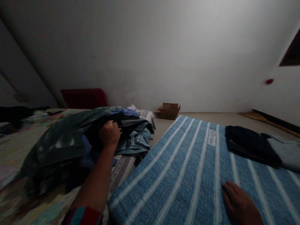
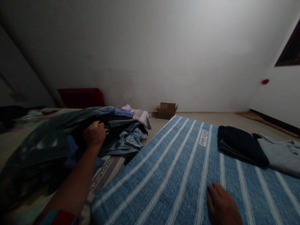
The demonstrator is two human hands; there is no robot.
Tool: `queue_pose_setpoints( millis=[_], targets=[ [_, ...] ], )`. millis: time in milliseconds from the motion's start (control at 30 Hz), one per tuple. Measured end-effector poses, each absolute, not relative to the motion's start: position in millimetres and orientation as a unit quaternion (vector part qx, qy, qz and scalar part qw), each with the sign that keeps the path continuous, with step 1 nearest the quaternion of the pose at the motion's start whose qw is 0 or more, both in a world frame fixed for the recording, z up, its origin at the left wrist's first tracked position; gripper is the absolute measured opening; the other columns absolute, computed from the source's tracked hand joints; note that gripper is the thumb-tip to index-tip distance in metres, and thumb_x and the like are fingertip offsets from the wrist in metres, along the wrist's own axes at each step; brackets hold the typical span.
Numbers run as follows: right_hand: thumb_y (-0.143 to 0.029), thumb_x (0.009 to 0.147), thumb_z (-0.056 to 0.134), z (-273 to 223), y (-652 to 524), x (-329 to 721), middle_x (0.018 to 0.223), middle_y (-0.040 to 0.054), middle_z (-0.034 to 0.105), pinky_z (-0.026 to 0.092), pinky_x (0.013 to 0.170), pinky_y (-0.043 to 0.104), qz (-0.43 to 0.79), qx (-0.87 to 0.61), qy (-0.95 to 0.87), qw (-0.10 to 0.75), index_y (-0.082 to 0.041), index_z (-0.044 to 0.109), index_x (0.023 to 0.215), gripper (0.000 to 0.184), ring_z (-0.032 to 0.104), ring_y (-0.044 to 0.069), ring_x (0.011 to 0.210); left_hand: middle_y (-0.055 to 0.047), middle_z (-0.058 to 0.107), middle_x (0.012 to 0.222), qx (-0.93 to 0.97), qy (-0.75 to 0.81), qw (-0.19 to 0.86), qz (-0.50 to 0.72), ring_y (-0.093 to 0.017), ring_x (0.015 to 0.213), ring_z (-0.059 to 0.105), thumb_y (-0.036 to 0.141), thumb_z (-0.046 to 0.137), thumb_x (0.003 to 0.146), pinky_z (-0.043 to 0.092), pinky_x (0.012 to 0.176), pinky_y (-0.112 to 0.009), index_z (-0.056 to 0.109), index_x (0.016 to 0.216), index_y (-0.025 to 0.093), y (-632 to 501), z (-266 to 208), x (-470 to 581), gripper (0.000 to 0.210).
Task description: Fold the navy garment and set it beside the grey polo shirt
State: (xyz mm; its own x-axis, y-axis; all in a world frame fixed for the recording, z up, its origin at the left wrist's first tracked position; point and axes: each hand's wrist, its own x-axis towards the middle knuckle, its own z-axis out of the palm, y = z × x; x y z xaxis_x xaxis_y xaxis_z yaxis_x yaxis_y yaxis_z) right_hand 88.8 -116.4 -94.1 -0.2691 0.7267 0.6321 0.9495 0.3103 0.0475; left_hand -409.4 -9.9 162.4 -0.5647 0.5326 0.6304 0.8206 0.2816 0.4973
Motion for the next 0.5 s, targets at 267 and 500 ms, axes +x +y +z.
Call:
queue_pose_setpoints(
  millis=[267, 500],
  targets=[
    [-0.03, 0.089, 0.038, -95.8, -117.9, 89.2, 0.111, 0.013, 0.062, 0.048, 0.088, 0.039, -0.175, -0.574, -0.763, 0.241, -0.015, 0.063, 0.104, 0.033, 0.06, 0.024, 0.101, -0.003, 0.061, 0.072, -0.426, -0.686, 0.123, -0.577, -0.015, 0.07, 0.053, 0.03, 0.045, 0.081, 0.041, 0.069, -0.025, 0.067, 0.092, 0.01, -7.6, 185.0, -369.0, 0.031],
    [-0.032, 0.089, 0.039, -94.2, -118.3, 88.0, 0.113, 0.0136, 0.062, 0.046, 0.09, 0.041, -0.145, -0.591, -0.755, 0.244, -0.014, 0.062, 0.106, 0.034, 0.059, 0.026, 0.103, 0.0, 0.058, 0.068, -0.441, -0.59, -0.004, -0.676, -0.015, 0.066, 0.052, 0.039, 0.047, 0.077, 0.042, 0.061, -0.023, 0.064, 0.08, 0.015, -19.5, 168.7, -311.0, 0.03]
  ],
)
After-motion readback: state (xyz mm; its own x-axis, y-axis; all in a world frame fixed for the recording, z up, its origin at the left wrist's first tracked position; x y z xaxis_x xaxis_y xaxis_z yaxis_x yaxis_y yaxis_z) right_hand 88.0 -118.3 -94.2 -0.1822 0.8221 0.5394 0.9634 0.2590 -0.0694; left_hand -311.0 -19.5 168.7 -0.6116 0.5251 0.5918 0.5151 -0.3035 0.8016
